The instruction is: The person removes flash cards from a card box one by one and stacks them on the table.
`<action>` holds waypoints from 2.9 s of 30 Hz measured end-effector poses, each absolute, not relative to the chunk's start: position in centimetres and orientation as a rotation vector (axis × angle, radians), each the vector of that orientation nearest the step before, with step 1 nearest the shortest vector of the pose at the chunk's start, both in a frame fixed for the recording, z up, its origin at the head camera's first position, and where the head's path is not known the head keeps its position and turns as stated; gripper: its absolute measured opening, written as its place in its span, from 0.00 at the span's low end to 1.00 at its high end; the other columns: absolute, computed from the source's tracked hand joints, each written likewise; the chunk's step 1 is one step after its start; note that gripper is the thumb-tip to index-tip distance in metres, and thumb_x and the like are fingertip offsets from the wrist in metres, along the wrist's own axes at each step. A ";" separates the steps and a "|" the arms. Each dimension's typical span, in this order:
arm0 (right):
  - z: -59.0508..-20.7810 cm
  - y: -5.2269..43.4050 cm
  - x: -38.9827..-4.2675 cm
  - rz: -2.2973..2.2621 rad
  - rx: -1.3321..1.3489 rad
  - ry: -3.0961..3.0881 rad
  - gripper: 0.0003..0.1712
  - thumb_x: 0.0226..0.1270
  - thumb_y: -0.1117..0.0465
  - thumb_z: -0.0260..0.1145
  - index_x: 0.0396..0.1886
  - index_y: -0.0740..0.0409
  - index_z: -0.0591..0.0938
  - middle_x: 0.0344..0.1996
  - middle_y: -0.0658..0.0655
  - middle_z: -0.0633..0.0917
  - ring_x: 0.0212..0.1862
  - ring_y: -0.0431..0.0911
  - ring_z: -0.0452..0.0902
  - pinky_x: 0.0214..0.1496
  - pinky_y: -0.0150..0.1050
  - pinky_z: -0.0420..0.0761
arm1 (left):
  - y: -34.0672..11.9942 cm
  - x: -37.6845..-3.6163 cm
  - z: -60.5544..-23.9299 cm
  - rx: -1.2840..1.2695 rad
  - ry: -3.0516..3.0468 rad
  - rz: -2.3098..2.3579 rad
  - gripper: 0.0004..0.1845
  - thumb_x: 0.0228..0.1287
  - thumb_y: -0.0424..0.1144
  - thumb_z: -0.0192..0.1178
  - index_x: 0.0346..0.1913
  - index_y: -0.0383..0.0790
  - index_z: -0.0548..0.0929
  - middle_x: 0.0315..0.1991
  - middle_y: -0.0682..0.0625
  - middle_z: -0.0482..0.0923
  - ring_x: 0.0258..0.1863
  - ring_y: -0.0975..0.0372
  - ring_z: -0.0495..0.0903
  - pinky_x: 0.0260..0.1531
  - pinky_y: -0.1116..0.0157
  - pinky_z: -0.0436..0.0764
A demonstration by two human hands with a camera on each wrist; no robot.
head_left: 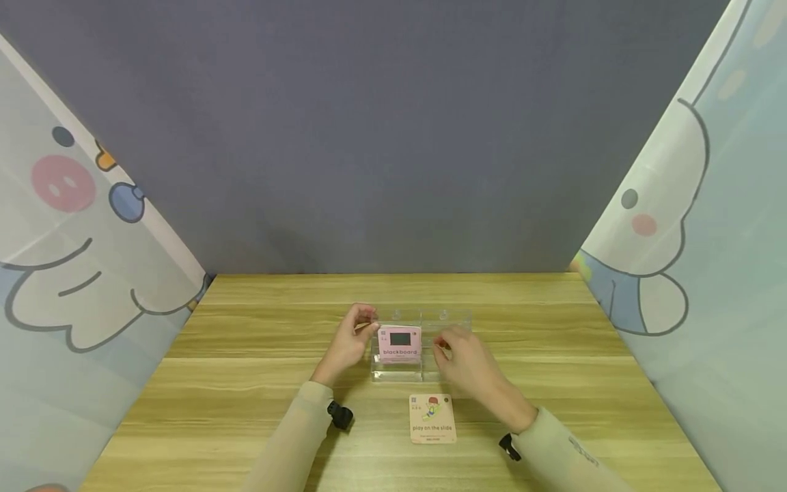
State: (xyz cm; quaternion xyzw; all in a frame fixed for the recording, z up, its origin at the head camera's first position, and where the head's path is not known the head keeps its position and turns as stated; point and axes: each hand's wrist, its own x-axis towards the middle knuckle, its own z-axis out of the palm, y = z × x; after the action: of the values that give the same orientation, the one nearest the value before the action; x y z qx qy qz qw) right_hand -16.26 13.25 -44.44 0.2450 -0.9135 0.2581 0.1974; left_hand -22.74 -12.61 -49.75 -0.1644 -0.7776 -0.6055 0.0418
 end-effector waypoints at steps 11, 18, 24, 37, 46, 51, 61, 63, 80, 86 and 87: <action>-43.8 12.9 -16.9 0.799 0.638 -2.518 0.07 0.57 0.69 0.75 0.35 0.61 0.86 0.32 0.54 0.85 0.33 0.48 0.82 0.34 0.36 0.83 | -12.6 -22.7 -49.8 -0.530 -2.368 -1.834 0.17 0.72 0.24 0.58 0.60 0.27 0.70 0.53 0.36 0.75 0.54 0.48 0.76 0.58 0.51 0.79; -43.7 12.4 -17.5 0.797 0.642 -2.485 0.07 0.58 0.68 0.75 0.36 0.60 0.86 0.33 0.53 0.86 0.36 0.47 0.82 0.38 0.39 0.84 | -12.6 -22.8 -49.8 -0.493 -2.393 -1.846 0.17 0.72 0.24 0.57 0.61 0.26 0.70 0.53 0.36 0.76 0.55 0.48 0.76 0.60 0.49 0.77; -43.7 12.0 -17.9 0.795 0.651 -2.489 0.08 0.58 0.68 0.75 0.38 0.61 0.87 0.35 0.54 0.87 0.38 0.47 0.83 0.42 0.41 0.85 | -12.6 -22.8 -49.8 -0.500 -2.391 -1.845 0.17 0.73 0.25 0.58 0.60 0.29 0.71 0.53 0.38 0.76 0.55 0.48 0.76 0.59 0.49 0.78; -43.8 11.2 -18.4 0.751 0.725 -2.469 0.09 0.59 0.66 0.76 0.39 0.61 0.87 0.36 0.54 0.87 0.40 0.47 0.83 0.43 0.41 0.85 | -12.4 -22.6 -49.7 -0.508 -2.378 -1.868 0.17 0.73 0.24 0.57 0.61 0.27 0.70 0.55 0.32 0.74 0.55 0.46 0.75 0.60 0.49 0.77; -44.2 10.4 -18.9 0.661 0.759 -2.482 0.10 0.59 0.64 0.77 0.39 0.60 0.87 0.37 0.54 0.87 0.41 0.47 0.82 0.46 0.41 0.85 | -12.7 -22.9 -50.1 -0.522 -2.353 -1.870 0.16 0.72 0.24 0.58 0.59 0.30 0.71 0.53 0.35 0.75 0.54 0.46 0.76 0.57 0.51 0.79; -44.3 9.9 -19.0 0.631 0.771 -2.516 0.09 0.60 0.64 0.76 0.40 0.60 0.87 0.37 0.52 0.86 0.40 0.45 0.81 0.42 0.37 0.84 | -12.7 -22.9 -50.1 -0.512 -2.365 -1.869 0.16 0.72 0.24 0.58 0.60 0.28 0.71 0.53 0.36 0.75 0.54 0.47 0.76 0.58 0.52 0.78; -44.6 9.6 -19.2 0.562 0.797 -2.566 0.09 0.62 0.63 0.75 0.42 0.59 0.88 0.40 0.52 0.85 0.42 0.45 0.79 0.44 0.37 0.83 | -12.9 -22.8 -49.9 -0.512 -2.391 -1.862 0.17 0.73 0.24 0.57 0.61 0.27 0.70 0.55 0.33 0.74 0.55 0.48 0.76 0.59 0.52 0.78; -44.7 9.6 -19.2 0.548 0.796 -2.575 0.10 0.62 0.63 0.75 0.43 0.59 0.88 0.41 0.53 0.85 0.44 0.45 0.79 0.47 0.38 0.83 | -12.9 -22.8 -49.9 -0.513 -2.392 -1.860 0.17 0.73 0.24 0.57 0.61 0.27 0.70 0.54 0.35 0.75 0.55 0.47 0.76 0.59 0.52 0.78; -45.3 9.6 -19.2 0.564 0.768 -2.588 0.10 0.61 0.67 0.75 0.42 0.60 0.86 0.43 0.54 0.84 0.47 0.46 0.77 0.50 0.38 0.82 | -12.5 -22.7 -50.0 -0.463 -2.387 -1.921 0.17 0.73 0.25 0.57 0.62 0.30 0.70 0.57 0.31 0.73 0.57 0.46 0.75 0.62 0.45 0.74; -45.4 9.5 -19.2 0.596 0.757 -2.578 0.10 0.61 0.68 0.75 0.42 0.60 0.86 0.41 0.53 0.84 0.45 0.46 0.77 0.48 0.38 0.82 | -12.4 -22.7 -50.1 -0.444 -2.367 -1.941 0.18 0.72 0.24 0.57 0.61 0.31 0.70 0.57 0.30 0.73 0.57 0.44 0.75 0.63 0.43 0.73; -45.4 9.5 -19.2 0.602 0.757 -2.577 0.09 0.62 0.68 0.75 0.42 0.60 0.86 0.41 0.53 0.84 0.45 0.46 0.77 0.48 0.38 0.82 | -12.4 -22.7 -50.0 -0.448 -2.372 -1.943 0.18 0.73 0.25 0.57 0.62 0.30 0.70 0.57 0.31 0.73 0.57 0.45 0.75 0.63 0.44 0.73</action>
State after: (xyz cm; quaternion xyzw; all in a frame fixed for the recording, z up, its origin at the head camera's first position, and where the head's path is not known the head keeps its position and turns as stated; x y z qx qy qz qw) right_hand -19.23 9.54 -45.35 0.2698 -0.9186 0.2145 0.1932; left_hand -22.69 -12.43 -50.03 -0.1447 -0.7654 -0.6267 0.0214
